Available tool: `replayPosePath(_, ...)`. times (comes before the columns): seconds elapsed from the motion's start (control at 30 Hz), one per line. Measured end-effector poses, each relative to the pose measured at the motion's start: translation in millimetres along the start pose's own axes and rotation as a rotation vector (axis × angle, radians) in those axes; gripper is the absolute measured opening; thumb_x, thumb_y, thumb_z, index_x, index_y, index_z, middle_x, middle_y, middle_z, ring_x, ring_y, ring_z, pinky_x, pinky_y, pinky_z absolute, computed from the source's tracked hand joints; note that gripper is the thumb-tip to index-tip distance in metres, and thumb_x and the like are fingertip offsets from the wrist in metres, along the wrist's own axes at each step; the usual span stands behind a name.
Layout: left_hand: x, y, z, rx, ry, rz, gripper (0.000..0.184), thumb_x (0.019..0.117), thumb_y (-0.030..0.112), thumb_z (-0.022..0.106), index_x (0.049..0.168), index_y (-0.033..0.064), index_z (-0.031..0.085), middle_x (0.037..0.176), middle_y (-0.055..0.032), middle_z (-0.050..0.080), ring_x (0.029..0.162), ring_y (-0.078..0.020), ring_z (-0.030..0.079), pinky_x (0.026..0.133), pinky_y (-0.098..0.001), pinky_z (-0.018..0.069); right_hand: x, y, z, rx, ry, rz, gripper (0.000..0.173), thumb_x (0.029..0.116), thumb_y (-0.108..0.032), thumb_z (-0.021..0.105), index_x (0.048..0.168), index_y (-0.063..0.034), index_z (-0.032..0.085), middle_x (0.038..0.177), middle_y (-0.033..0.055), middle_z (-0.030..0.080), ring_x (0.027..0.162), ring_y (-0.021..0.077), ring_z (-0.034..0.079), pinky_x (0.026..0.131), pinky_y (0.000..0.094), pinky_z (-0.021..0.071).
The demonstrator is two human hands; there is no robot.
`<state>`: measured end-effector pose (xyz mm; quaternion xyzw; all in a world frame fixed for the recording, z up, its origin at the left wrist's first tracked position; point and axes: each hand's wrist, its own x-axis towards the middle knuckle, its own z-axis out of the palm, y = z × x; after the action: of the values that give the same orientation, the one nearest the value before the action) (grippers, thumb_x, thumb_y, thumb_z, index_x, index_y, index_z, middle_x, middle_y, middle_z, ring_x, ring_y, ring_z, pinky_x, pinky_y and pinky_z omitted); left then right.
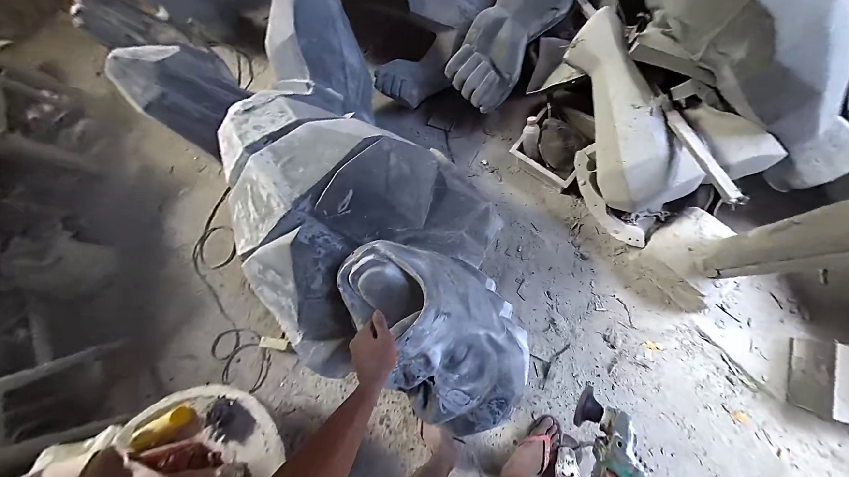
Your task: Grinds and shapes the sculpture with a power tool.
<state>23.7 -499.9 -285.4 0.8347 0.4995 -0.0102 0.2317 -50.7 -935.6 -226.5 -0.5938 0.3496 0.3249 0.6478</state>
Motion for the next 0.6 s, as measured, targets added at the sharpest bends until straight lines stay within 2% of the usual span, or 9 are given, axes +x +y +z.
replayPosePath(0.03, 2.5, -8.2, 3.0, -0.101, 0.034, -0.003, 0.068, 0.1119, 0.045, 0.026, 0.086, 0.002, 0.071, 0.071, -0.0147, 0.065, 0.066, -0.0297, 0.066, 0.066, -0.0535, 0.0543, 17.0, 20.8, -12.6, 0.023, -0.018, -0.059, 0.052, 0.0855, -0.015, 0.067, 0.127, 0.0076, 0.045, 0.091, 0.0156, 0.07, 0.079, 0.024, 0.072, 0.075, 0.0438, 0.0626)
replayPosePath(0.07, 5.7, -12.7, 3.4, -0.204, 0.059, -0.024, 0.068, 0.112, 0.045, 0.026, 0.085, 0.0027, 0.072, 0.07, -0.0132, 0.066, 0.065, -0.0276, 0.065, 0.066, -0.0526, 0.0538, 27.2, 24.4, -15.1, 0.005, -0.038, -0.091, 0.056, 0.0847, -0.016, 0.07, 0.13, 0.0074, 0.045, 0.089, 0.0158, 0.071, 0.076, 0.0255, 0.072, 0.073, 0.046, 0.063)
replayPosePath(0.17, 9.1, -12.8, 2.7, -0.343, 0.126, -0.104, 0.067, 0.1127, 0.038, 0.025, 0.082, 0.0016, 0.072, 0.076, -0.0142, 0.07, 0.074, -0.0275, 0.068, 0.073, -0.0528, 0.0537, 35.1, -9.0, 10.7, -0.137, -0.137, -0.127, 0.062, 0.0823, -0.015, 0.075, 0.132, 0.0065, 0.046, 0.09, 0.0157, 0.071, 0.073, 0.0267, 0.073, 0.069, 0.0456, 0.0642)
replayPosePath(0.23, 5.5, -8.6, 4.1, -0.351, 0.176, -0.153, 0.066, 0.1127, 0.036, 0.025, 0.079, 0.0019, 0.07, 0.075, -0.0142, 0.07, 0.075, -0.0277, 0.068, 0.073, -0.0526, 0.0529, 35.0, -32.3, 38.4, -0.238, -0.212, -0.158, 0.063, 0.0811, -0.015, 0.079, 0.132, 0.0049, 0.048, 0.091, 0.0137, 0.073, 0.073, 0.0248, 0.074, 0.068, 0.0431, 0.0652)
replayPosePath(0.37, 3.1, -4.0, 3.9, -0.332, 0.242, -0.2, 0.066, 0.1127, 0.036, 0.024, 0.075, 0.0033, 0.068, 0.072, -0.0131, 0.067, 0.074, -0.0277, 0.066, 0.072, -0.0522, 0.0518, 50.0, -52.4, 99.9, -0.507, -0.373, -0.286, 0.071, 0.0792, -0.031, 0.084, 0.136, -0.006, 0.051, 0.1, 0.0051, 0.073, 0.081, 0.0163, 0.074, 0.074, 0.0394, 0.0657)
replayPosePath(0.47, 3.8, -9.8, 7.7, -0.398, 0.281, -0.191, 0.064, 0.1122, 0.037, 0.028, 0.07, 0.0054, 0.064, 0.066, -0.0089, 0.065, 0.066, -0.023, 0.064, 0.066, -0.0482, 0.0511, 63.0, -67.9, 142.1, -0.848, -0.441, -0.347, 0.077, 0.0791, -0.053, 0.079, 0.14, -0.015, 0.051, 0.1, -0.0009, 0.073, 0.088, 0.0112, 0.072, 0.08, 0.0408, 0.0626)
replayPosePath(0.6, 5.0, -16.0, 13.6, -0.583, 0.353, -0.176, 0.059, 0.1113, 0.031, 0.032, 0.063, 0.0083, 0.058, 0.059, -0.0033, 0.063, 0.054, -0.015, 0.062, 0.057, -0.0382, 0.0514, 67.7, -88.4, 182.4, -1.13, -0.464, -0.405, 0.078, 0.0808, -0.062, 0.072, 0.142, -0.0185, 0.052, 0.098, 0.0007, 0.073, 0.089, 0.0157, 0.073, 0.08, 0.0464, 0.0612)
